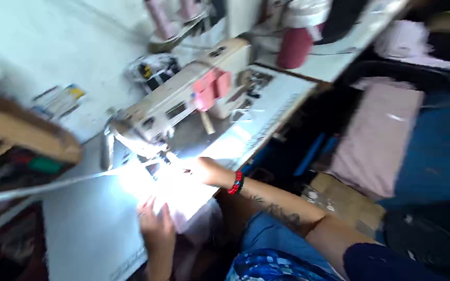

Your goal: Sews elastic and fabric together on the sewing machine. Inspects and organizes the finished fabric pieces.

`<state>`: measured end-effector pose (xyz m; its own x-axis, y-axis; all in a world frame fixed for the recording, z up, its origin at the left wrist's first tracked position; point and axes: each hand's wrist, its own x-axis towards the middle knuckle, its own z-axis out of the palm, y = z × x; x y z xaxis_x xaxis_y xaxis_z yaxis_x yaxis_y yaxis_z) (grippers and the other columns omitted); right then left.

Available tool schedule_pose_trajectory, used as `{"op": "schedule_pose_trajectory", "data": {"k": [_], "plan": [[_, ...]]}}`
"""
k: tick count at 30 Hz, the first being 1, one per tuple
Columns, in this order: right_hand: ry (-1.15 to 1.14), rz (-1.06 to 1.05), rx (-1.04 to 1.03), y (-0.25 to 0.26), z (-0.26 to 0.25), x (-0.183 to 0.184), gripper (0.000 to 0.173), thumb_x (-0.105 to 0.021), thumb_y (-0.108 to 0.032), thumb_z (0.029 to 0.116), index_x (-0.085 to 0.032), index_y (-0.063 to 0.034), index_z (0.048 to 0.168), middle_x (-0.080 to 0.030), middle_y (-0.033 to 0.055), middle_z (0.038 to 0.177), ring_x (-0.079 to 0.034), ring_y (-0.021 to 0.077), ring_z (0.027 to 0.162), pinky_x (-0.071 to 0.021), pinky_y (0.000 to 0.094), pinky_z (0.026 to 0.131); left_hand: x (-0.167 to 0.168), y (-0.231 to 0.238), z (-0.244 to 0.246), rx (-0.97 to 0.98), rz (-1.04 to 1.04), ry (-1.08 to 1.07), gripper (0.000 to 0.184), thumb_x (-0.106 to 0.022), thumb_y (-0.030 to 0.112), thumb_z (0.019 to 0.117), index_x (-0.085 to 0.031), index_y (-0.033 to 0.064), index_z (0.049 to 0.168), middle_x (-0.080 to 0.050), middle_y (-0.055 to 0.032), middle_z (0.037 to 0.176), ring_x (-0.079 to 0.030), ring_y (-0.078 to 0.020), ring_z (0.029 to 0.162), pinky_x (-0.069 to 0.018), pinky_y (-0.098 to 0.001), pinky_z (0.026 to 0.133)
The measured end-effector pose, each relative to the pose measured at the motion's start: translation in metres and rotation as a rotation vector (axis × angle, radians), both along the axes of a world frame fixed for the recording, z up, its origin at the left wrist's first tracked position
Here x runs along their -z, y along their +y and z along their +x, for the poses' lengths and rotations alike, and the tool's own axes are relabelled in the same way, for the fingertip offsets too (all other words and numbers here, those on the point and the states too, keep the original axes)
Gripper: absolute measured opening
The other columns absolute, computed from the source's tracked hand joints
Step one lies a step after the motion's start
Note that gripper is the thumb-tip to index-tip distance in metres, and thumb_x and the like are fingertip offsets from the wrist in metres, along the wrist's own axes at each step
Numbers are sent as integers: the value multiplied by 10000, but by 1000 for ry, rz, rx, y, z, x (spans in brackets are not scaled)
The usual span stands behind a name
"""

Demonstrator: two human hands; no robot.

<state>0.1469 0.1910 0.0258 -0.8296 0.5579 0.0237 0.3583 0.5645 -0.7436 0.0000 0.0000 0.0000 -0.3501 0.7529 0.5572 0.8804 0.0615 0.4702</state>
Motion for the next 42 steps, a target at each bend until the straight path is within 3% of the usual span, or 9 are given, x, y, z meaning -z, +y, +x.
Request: {"op": "schedule_pose_trajectory", "data": {"k": [2,6,10,15,19,24,28,36,42], "plan": [[-47,63,70,4,-13,10,237,-598,-176,985,-727,-45,1135,-724,176,1036,-690,360,999,-526,602,847,6,6,5,109,-182,16,397,-584,247,1015,-671,-43,1273,-681,-220,1276,-667,-357,1175,-531,-512,1010],[-33,203,150,5,-22,24,184,-647,-211,974,-695,-92,1106,-710,129,1010,-701,319,928,-557,564,781,18,18,-1,147,-456,145,613,-515,485,1031,-578,32,1440,-566,-163,1484,-541,-320,1380,-345,-610,1176],[6,419,-75,3,-12,34,303,-689,-125,812,-743,-127,1110,-684,146,1057,-671,340,988,-544,544,721,14,28,-25,217,-503,139,745,-526,625,977,-556,65,1468,-516,-128,1540,-455,-277,1454,-265,-598,1221],[-93,548,-143,14,-14,32,267,-728,-176,836,-737,-163,1102,-653,147,988,-663,331,884,-536,486,622,10,46,-46,212,-572,165,857,-510,727,931,-469,134,1548,-435,-27,1613,-405,-205,1485,-207,-616,1227],[-77,559,-134,31,-30,32,253,-750,-190,845,-742,-174,1097,-667,128,991,-658,319,887,-550,496,677,8,65,-66,197,-608,188,947,-519,766,889,-381,153,1597,-378,-8,1646,-352,-198,1508,-216,-611,1204],[-3,576,-133,39,-33,37,279,-770,-215,831,-749,-193,1109,-668,100,972,-653,294,880,-542,468,685,6,70,-73,211,-584,165,987,-566,774,851,-411,127,1579,-408,-35,1627,-371,-209,1493,-216,-610,1193],[-106,538,-97,40,-39,32,421,-723,-207,890,-691,-185,1309,-630,170,1058,-656,320,846,-547,476,644,2,73,-77,191,-625,149,1003,-551,801,839,-411,142,1582,-398,-21,1634,-359,-195,1502,-178,-617,1208],[22,630,-254,29,-14,38,207,-694,-271,821,-744,-179,1000,-687,70,922,-662,291,893,-524,454,617,0,90,-112,180,-679,224,844,-550,672,914,-434,155,1570,-390,-21,1639,-282,-213,1544,-101,-664,1210],[127,678,-264,21,-3,43,255,-698,-385,850,-746,-168,976,-696,34,891,-667,261,878,-511,424,596,-8,116,-142,184,-664,178,565,-518,478,1011,-525,225,1516,-403,50,1633,-171,-260,1582,-12,-747,1167]]}}
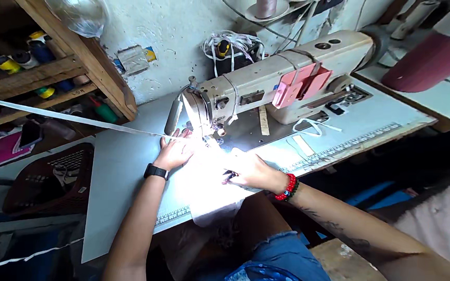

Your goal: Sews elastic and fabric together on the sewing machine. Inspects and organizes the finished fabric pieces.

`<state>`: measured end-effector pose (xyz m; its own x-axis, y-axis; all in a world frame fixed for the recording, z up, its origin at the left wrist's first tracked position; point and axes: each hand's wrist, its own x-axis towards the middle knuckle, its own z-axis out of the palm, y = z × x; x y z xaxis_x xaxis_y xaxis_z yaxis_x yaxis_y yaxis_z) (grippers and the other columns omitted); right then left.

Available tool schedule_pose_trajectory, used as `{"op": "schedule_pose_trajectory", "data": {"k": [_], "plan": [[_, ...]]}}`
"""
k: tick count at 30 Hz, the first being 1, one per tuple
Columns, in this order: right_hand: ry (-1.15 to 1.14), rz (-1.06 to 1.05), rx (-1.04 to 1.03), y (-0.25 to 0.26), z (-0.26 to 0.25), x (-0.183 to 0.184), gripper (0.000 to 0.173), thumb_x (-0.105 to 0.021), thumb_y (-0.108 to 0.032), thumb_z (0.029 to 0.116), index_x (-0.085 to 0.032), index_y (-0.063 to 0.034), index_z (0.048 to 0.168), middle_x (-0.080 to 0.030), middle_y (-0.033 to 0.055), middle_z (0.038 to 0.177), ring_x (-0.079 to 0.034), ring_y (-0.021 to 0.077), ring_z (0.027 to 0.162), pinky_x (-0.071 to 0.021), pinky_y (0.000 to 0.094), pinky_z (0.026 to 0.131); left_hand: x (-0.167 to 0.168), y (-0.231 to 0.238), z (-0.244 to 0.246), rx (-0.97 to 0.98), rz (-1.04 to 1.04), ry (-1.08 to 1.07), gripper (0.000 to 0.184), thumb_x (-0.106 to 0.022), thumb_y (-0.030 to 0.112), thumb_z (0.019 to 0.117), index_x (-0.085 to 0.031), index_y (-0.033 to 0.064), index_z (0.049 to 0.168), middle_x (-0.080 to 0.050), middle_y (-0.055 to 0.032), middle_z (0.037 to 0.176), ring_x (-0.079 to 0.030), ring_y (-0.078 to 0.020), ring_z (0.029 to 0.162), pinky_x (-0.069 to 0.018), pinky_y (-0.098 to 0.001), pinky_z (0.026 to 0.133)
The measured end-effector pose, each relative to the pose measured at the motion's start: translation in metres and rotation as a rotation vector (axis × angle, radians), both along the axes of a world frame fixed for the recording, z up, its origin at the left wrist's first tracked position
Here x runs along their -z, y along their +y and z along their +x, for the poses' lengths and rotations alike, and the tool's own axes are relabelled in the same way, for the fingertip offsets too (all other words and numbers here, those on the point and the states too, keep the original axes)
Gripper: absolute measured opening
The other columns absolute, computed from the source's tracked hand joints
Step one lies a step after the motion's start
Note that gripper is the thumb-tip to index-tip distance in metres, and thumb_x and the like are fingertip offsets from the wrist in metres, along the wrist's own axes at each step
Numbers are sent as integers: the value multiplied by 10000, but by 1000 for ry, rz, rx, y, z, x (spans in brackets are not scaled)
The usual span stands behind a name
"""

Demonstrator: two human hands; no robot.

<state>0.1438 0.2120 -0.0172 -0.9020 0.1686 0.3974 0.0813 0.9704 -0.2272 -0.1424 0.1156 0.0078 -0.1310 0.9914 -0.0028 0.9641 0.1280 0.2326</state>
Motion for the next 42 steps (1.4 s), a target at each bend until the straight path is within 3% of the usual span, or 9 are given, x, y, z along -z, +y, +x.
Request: {"op": "schedule_pose_trajectory", "data": {"k": [3,6,9,11,17,23,26,30,42], "plan": [[23,13,-10,-5,3,-1,308,-679,-459,869,-741,-170,957,-685,30,869,-663,249,850,-510,418,617,-3,1,-2,-54,63,21,518,-552,439,1020,-590,156,1451,-439,-17,1612,-237,-303,1561,-46,-755,1160],[29,-7,-16,-13,10,0,365,-656,-514,893,-731,-162,956,-683,20,840,-662,230,822,-523,428,646,-9,-18,21,-153,182,105,493,-561,398,1006,-611,125,1414,-508,-103,1542,-350,-311,1505,-171,-679,1189],[2,-9,-32,-18,19,4,428,-637,-498,913,-748,-166,1160,-732,35,955,-692,240,841,-549,449,652,-7,-57,62,-58,365,49,340,-575,311,995,-725,109,1224,-660,-104,1332,-540,-304,1337,-268,-652,1163],[-8,-23,-28,-21,24,6,445,-644,-500,909,-741,-179,1201,-745,41,1015,-703,250,859,-557,459,658,5,-83,92,52,385,0,316,-578,324,1017,-742,136,1211,-723,-59,1237,-634,-261,1233,-313,-643,1156],[48,-43,-16,-23,31,13,414,-673,-521,897,-762,-184,1121,-721,43,857,-687,250,755,-530,452,590,23,-112,142,186,252,-115,422,-532,390,1046,-683,123,1336,-603,-35,1469,-528,-228,1401,-329,-611,1180],[65,-34,-23,-26,36,13,398,-657,-502,915,-769,-176,1112,-741,37,892,-693,241,764,-530,437,583,22,-110,145,233,292,-154,343,-534,282,1049,-710,108,1286,-643,-61,1415,-551,-233,1379,-377,-549,1182],[61,-37,-17,-28,38,12,423,-638,-506,932,-754,-193,1192,-757,31,965,-697,233,783,-537,432,596,21,-110,147,237,273,-166,346,-529,287,1054,-707,108,1291,-639,-61,1418,-536,-235,1392,-388,-517,1184],[69,-28,-5,-31,38,10,412,-637,-485,928,-755,-196,1196,-739,32,902,-677,226,743,-518,415,575,21,-110,147,243,266,-183,337,-535,274,1049,-708,110,1288,-638,-70,1418,-537,-239,1390,-398,-491,1181],[43,-2,36,-36,35,6,352,-635,-405,915,-757,-192,1168,-742,33,929,-693,237,781,-524,431,583,21,-106,144,247,256,-202,322,-532,287,1053,-723,149,1273,-622,-63,1441,-534,-232,1392,-454,-464,1121]]}}
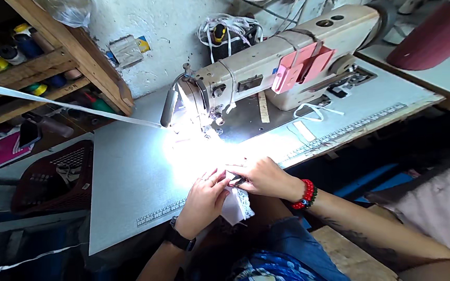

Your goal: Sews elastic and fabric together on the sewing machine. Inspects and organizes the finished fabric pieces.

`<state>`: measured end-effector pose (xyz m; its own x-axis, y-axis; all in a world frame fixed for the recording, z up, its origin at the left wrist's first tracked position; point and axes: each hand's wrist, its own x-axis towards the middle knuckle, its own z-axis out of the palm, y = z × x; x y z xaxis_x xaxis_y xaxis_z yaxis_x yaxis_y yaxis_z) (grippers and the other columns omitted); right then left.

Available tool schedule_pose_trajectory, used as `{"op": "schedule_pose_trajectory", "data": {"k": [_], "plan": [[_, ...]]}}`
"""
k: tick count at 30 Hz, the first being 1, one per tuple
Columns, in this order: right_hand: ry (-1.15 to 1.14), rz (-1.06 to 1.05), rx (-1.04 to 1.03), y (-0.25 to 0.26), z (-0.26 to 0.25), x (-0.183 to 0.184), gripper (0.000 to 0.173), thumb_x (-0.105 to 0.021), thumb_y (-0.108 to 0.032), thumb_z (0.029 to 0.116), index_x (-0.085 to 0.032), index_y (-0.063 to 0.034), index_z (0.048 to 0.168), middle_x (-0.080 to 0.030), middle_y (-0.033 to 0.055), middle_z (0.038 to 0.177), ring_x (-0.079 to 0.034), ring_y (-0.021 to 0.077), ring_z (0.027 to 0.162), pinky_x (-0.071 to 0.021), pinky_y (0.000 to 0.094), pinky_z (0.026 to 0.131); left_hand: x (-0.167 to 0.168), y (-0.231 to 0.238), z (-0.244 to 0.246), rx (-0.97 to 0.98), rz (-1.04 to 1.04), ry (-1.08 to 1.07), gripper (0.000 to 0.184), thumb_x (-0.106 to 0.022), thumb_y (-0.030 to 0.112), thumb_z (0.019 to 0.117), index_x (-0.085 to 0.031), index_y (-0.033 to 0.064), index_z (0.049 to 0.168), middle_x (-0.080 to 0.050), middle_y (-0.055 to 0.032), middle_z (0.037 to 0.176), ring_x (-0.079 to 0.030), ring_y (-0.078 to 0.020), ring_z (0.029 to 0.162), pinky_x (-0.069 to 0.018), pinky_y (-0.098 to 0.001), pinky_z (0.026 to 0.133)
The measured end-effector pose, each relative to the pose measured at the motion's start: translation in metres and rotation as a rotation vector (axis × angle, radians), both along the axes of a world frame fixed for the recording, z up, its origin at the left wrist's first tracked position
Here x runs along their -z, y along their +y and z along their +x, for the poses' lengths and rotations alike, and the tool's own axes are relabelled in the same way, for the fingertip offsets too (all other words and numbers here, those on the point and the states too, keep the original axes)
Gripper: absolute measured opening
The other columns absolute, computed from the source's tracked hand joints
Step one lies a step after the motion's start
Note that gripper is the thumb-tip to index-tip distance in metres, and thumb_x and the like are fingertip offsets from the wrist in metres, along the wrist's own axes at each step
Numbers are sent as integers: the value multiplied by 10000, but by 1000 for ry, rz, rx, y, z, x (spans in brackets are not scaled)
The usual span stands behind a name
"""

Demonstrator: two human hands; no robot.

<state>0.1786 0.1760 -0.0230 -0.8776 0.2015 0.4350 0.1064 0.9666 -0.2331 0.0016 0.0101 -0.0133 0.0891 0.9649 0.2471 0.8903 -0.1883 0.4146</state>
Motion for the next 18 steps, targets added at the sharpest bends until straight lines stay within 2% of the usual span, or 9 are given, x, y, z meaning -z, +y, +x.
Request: {"op": "schedule_pose_trajectory", "data": {"k": [4,7,9,10,11,13,17,18], "plan": [[-21,-10,2,-1,0,-3,371,-645,-401,905,-748,-197,1197,-737,40,936,-686,255,787,-520,445,581,-1,0,0,-8,3,-5,316,-532,292,1054,-730,154,1259,-629,-63,1432,-552,-233,1372,-483,-469,1075],[-24,-1,0,-2,-1,-2,354,-638,-400,907,-755,-197,1172,-731,37,916,-681,248,774,-510,431,566,0,-2,1,-43,14,-8,292,-542,292,1052,-754,176,1217,-653,-80,1390,-595,-234,1319,-503,-465,1053],[7,0,-26,-4,-1,-4,271,-652,-319,905,-763,-180,1110,-739,41,934,-691,251,761,-514,434,542,1,-1,-1,-80,22,5,277,-546,289,1049,-771,202,1186,-684,-84,1328,-651,-227,1229,-539,-452,992],[17,-1,-37,-6,0,-4,240,-664,-229,874,-772,-175,1082,-753,44,960,-697,261,760,-519,443,537,1,0,-3,-94,24,14,274,-544,284,1049,-775,212,1178,-697,-80,1301,-673,-218,1180,-552,-441,959],[21,0,-45,-7,0,-5,267,-670,-148,833,-784,-172,1073,-766,48,983,-701,274,750,-522,452,532,1,2,-5,-102,29,20,273,-541,280,1050,-778,216,1170,-709,-74,1275,-688,-206,1143,-560,-429,935],[10,21,-44,-6,-2,-4,291,-660,-90,822,-793,-170,1069,-775,38,1027,-705,276,773,-533,449,560,0,8,-12,-111,39,15,276,-536,283,1058,-779,205,1162,-718,-57,1244,-699,-183,1091,-571,-404,922],[-22,87,-39,7,-15,-5,217,-660,-121,848,-786,-139,1024,-743,71,880,-702,302,765,-523,460,545,-1,26,-32,-121,49,19,261,-557,265,1044,-778,143,1111,-729,-58,1215,-721,-179,1016,-595,-392,874],[-36,102,-35,11,-19,-6,206,-662,-126,856,-784,-137,1022,-745,74,902,-703,302,800,-539,468,579,-2,31,-38,-123,50,22,249,-572,255,1034,-778,126,1092,-730,-60,1197,-721,-173,988,-597,-387,863]]}}
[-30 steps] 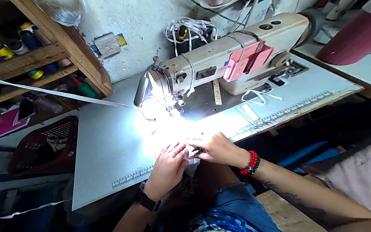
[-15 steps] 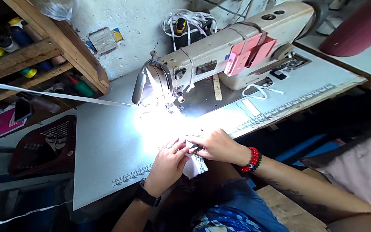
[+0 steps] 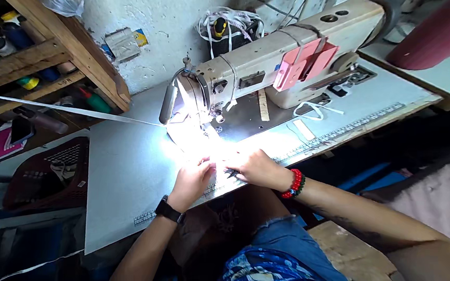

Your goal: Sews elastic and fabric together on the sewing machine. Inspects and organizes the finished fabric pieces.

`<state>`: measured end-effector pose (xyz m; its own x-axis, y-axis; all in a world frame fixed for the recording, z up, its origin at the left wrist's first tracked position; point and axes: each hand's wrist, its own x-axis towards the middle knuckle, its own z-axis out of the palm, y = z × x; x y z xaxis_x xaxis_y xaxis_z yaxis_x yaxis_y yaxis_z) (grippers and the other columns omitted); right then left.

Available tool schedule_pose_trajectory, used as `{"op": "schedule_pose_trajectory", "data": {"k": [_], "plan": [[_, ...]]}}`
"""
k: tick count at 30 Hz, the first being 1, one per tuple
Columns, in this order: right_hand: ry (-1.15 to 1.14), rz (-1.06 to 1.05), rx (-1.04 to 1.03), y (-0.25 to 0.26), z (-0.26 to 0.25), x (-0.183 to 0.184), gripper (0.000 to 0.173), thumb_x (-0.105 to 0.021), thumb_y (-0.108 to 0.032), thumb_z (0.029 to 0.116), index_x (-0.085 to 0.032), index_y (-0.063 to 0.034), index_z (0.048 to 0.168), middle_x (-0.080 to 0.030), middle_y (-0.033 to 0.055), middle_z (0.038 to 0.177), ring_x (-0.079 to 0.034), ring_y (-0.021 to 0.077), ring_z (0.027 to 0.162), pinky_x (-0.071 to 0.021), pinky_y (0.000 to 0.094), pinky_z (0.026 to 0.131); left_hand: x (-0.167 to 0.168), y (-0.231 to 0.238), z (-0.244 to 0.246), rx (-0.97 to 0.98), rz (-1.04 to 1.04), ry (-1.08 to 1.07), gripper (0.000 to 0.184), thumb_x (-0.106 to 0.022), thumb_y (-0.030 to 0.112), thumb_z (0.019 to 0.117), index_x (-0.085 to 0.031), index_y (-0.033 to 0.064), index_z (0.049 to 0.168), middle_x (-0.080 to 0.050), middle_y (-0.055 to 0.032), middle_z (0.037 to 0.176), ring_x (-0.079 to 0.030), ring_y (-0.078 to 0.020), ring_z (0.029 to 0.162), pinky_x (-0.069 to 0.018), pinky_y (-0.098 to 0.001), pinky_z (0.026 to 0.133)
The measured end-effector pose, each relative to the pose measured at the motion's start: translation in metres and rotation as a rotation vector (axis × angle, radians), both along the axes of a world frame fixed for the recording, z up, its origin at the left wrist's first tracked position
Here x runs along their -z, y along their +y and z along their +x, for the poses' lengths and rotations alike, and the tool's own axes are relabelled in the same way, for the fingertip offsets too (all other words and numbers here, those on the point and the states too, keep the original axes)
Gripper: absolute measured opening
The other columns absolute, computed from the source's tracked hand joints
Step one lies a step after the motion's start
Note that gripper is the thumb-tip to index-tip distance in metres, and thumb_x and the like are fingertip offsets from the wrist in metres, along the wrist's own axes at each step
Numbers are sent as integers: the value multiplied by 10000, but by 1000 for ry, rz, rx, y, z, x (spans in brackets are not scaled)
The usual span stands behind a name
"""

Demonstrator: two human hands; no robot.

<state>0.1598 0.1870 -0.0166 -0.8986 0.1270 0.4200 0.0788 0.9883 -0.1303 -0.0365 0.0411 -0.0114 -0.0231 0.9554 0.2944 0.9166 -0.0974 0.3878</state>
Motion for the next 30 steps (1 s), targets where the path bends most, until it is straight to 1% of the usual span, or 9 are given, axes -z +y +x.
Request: {"op": "schedule_pose_trajectory", "data": {"k": [4,8,11,14,16,19,22,26,30], "plan": [[49,13,8,17,-20,0,166,-688,-116,846,-762,-141,993,-698,81,878,-682,286,812,-529,435,568,-4,21,-23,0,19,2,201,-635,204,994,-763,76,1082,-710,-73,1165,-700,-167,978,-591,-359,884],[-34,-37,78,31,-39,-7,213,-722,-95,817,-764,-173,1010,-649,114,857,-659,301,760,-522,444,540,-8,43,-44,-19,-67,12,301,-627,226,1002,-726,66,1237,-655,-94,1358,-653,-226,1204,-535,-436,1023],[-228,-76,158,40,-55,-14,308,-704,-126,856,-746,-252,1134,-702,85,1011,-671,311,903,-547,487,654,-7,57,-62,-43,-85,30,340,-609,237,1004,-705,90,1295,-614,-89,1416,-579,-228,1313,-472,-446,1104],[-171,-39,148,46,-58,-9,298,-715,-130,870,-751,-206,1157,-713,73,1175,-674,312,996,-568,486,739,-6,72,-81,-18,-87,36,340,-582,237,1005,-705,114,1297,-632,-93,1395,-534,-246,1370,-433,-462,1143],[-178,-100,192,51,-51,-13,261,-707,-174,908,-734,-126,1164,-672,90,1277,-660,303,1110,-578,481,851,-6,85,-92,19,-69,11,288,-592,218,988,-750,99,1197,-677,-104,1296,-593,-259,1286,-471,-472,1099],[-159,-269,350,51,-35,-28,306,-705,-330,949,-700,-28,1003,-695,159,954,-703,343,888,-568,545,766,-13,96,-104,27,-88,-13,274,-609,162,980,-745,44,1186,-644,-161,1374,-529,-322,1380,-411,-505,1153],[-322,-208,464,54,-26,-43,410,-567,-413,1031,-660,-22,1114,-694,206,834,-709,419,848,-545,587,741,-11,108,-117,-4,-80,-53,326,-664,154,957,-719,57,1263,-618,-157,1414,-522,-304,1387,-405,-497,1162],[-323,-176,364,71,-32,-33,435,-504,-345,1062,-600,-46,1363,-674,216,1204,-670,387,1117,-538,560,946,-13,124,-128,-61,-128,-98,337,-673,213,980,-705,79,1287,-598,-115,1450,-556,-259,1352,-424,-488,1142],[-407,-167,271,79,-62,-41,337,-548,-188,1030,-616,-1,1302,-634,243,1279,-597,401,1227,-466,558,1022,-11,137,-143,-59,-148,-72,368,-641,245,996,-687,89,1327,-594,-106,1464,-553,-257,1365,-408,-485,1158]]}}
